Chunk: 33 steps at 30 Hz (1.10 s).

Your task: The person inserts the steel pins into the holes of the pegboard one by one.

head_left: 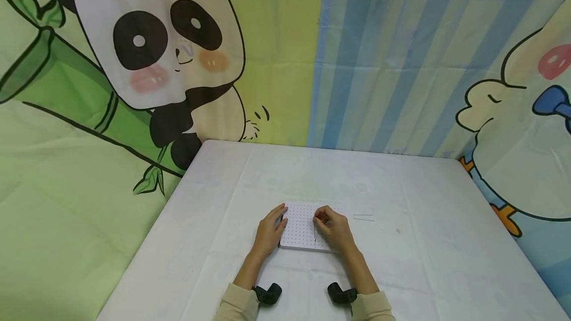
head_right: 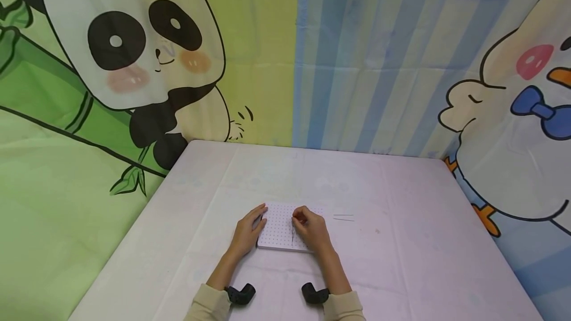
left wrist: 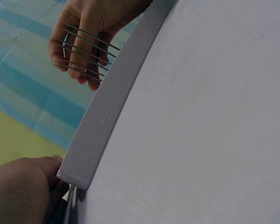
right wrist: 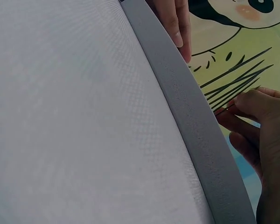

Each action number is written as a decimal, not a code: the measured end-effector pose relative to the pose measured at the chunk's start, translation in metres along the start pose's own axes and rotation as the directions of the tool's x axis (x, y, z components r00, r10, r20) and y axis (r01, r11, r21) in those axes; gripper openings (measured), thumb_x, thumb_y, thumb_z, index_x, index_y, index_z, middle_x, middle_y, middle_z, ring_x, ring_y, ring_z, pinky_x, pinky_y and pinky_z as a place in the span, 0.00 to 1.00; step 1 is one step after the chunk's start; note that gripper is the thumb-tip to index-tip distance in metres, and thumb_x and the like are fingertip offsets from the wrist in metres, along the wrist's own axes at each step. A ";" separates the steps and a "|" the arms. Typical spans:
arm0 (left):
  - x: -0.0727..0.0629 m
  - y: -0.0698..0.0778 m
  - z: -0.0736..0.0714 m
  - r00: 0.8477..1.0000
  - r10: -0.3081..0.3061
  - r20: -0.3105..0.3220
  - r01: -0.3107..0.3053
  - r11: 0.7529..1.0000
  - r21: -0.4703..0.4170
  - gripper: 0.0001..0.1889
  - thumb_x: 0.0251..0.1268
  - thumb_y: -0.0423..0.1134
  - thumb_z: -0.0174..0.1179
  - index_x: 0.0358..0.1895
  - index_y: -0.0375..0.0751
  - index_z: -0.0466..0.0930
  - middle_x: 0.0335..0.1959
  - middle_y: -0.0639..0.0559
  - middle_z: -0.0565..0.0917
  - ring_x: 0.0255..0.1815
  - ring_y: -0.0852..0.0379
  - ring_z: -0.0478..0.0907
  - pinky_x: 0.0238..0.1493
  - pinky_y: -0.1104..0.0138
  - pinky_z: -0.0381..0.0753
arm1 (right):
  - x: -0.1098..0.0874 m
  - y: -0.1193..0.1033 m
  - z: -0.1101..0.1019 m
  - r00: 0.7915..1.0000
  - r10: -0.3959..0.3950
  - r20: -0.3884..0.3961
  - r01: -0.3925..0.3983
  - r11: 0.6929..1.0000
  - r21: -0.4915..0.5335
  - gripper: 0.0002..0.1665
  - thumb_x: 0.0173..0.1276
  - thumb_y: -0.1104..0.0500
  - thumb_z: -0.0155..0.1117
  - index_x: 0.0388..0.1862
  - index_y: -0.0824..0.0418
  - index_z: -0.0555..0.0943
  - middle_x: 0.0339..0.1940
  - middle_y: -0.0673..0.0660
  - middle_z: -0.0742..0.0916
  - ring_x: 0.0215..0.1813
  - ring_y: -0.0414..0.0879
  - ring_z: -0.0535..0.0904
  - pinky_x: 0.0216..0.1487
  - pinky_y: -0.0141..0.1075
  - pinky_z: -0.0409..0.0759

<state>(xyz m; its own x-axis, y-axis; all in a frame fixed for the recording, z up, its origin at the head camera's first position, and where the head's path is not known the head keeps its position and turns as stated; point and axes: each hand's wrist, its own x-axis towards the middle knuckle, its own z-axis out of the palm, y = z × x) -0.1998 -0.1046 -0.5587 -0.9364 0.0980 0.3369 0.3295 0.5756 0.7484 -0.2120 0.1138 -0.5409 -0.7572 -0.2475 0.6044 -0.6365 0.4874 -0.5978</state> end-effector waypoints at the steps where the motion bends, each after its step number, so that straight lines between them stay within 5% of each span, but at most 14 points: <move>1: 0.000 0.000 0.000 1.000 0.005 0.000 -0.005 1.000 0.002 0.20 0.64 0.35 0.57 0.59 0.38 0.73 0.63 0.48 0.70 0.65 0.51 0.65 0.65 0.59 0.64 | 0.000 0.000 0.000 1.000 0.003 0.003 -0.003 1.000 -0.001 0.10 0.57 0.66 0.68 0.35 0.58 0.77 0.28 0.47 0.85 0.30 0.35 0.80 0.30 0.27 0.81; 16: -0.002 0.003 0.000 1.000 0.008 -0.004 -0.008 1.000 0.006 0.19 0.65 0.35 0.57 0.59 0.37 0.73 0.63 0.48 0.71 0.65 0.51 0.65 0.65 0.59 0.63 | -0.004 0.003 0.002 0.999 0.039 0.015 -0.039 0.999 -0.011 0.10 0.57 0.66 0.68 0.36 0.57 0.77 0.28 0.48 0.86 0.29 0.35 0.79 0.30 0.27 0.81; 23: -0.004 0.002 0.001 1.000 0.006 -0.002 -0.006 1.000 0.003 0.19 0.65 0.35 0.56 0.59 0.38 0.73 0.63 0.48 0.71 0.65 0.50 0.65 0.65 0.58 0.64 | -0.008 0.002 0.002 0.999 0.047 0.026 -0.048 0.998 0.039 0.17 0.52 0.73 0.68 0.40 0.61 0.78 0.32 0.52 0.86 0.33 0.42 0.82 0.33 0.31 0.82; 33: -0.001 0.001 0.002 1.000 -0.020 0.007 0.020 1.000 0.008 0.19 0.66 0.37 0.55 0.59 0.40 0.73 0.64 0.49 0.70 0.65 0.52 0.64 0.66 0.59 0.62 | -0.010 0.000 -0.017 0.980 0.199 0.019 -0.200 0.979 0.044 0.22 0.53 0.78 0.60 0.45 0.59 0.78 0.37 0.49 0.86 0.41 0.42 0.81 0.43 0.35 0.81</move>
<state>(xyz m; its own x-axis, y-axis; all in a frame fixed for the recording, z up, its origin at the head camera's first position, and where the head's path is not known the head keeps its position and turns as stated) -0.1984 -0.1026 -0.5596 -0.9437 0.0917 0.3178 0.3094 0.5843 0.7502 -0.2019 0.1310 -0.5383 -0.8715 -0.1617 0.4630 -0.4782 0.4892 -0.7293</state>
